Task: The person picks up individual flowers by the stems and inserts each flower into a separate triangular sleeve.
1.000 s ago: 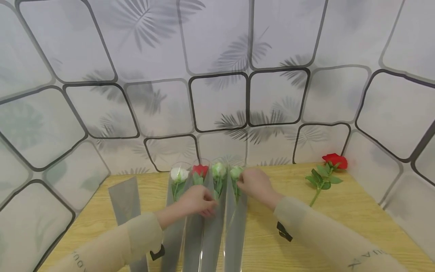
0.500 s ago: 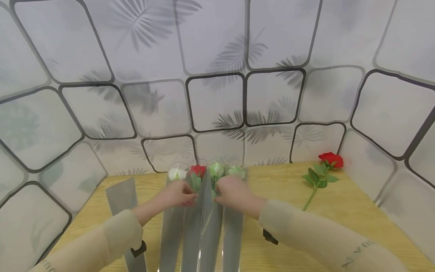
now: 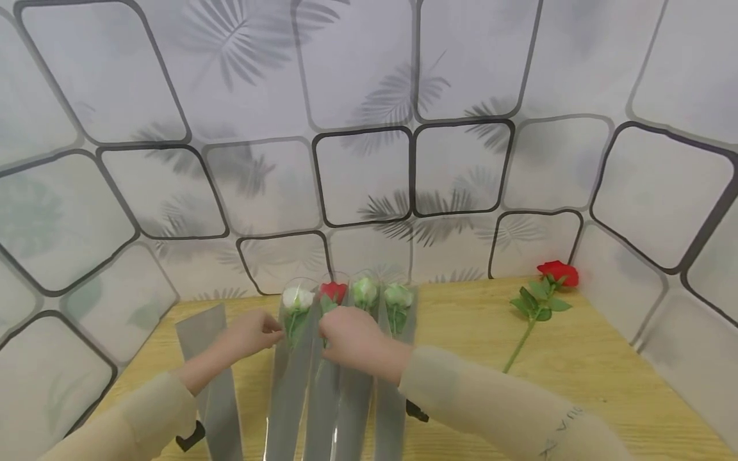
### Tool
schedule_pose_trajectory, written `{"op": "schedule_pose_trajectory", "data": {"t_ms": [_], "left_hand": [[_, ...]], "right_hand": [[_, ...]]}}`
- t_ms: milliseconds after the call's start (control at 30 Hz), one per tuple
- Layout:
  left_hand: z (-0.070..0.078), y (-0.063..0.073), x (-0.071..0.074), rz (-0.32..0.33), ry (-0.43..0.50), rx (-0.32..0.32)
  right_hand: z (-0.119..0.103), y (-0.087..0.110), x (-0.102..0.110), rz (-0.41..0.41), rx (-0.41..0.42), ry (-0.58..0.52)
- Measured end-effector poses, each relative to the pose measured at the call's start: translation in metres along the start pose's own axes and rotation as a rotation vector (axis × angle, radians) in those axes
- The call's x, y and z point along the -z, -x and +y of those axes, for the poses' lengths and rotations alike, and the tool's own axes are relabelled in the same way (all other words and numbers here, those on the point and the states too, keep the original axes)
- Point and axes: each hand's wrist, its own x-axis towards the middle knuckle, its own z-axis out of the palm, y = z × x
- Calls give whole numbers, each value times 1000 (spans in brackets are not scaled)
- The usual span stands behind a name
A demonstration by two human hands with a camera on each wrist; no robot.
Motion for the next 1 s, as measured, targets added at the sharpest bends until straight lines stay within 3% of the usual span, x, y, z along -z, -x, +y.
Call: {"op": "schedule_pose_trajectory", "data": {"t_ms": [200,433,633,833,1000], "left_hand": [[-38,6,10,9,-23,42],[-61,23,18,39,-79,135],[-75,29,15,81,-134,233],[-84,27,3,99,-234,261],[-86,26,-7,94,-252,233]], "right_hand": [[-22,-17,0,-29,5,11],[-35,-31,-16,-75,3,-17],[-42,-38,-30,-95,-34,-6],[-47,-39,-44,-107,-62,21],[-45,-38,-50,-107,-62,33]]}}
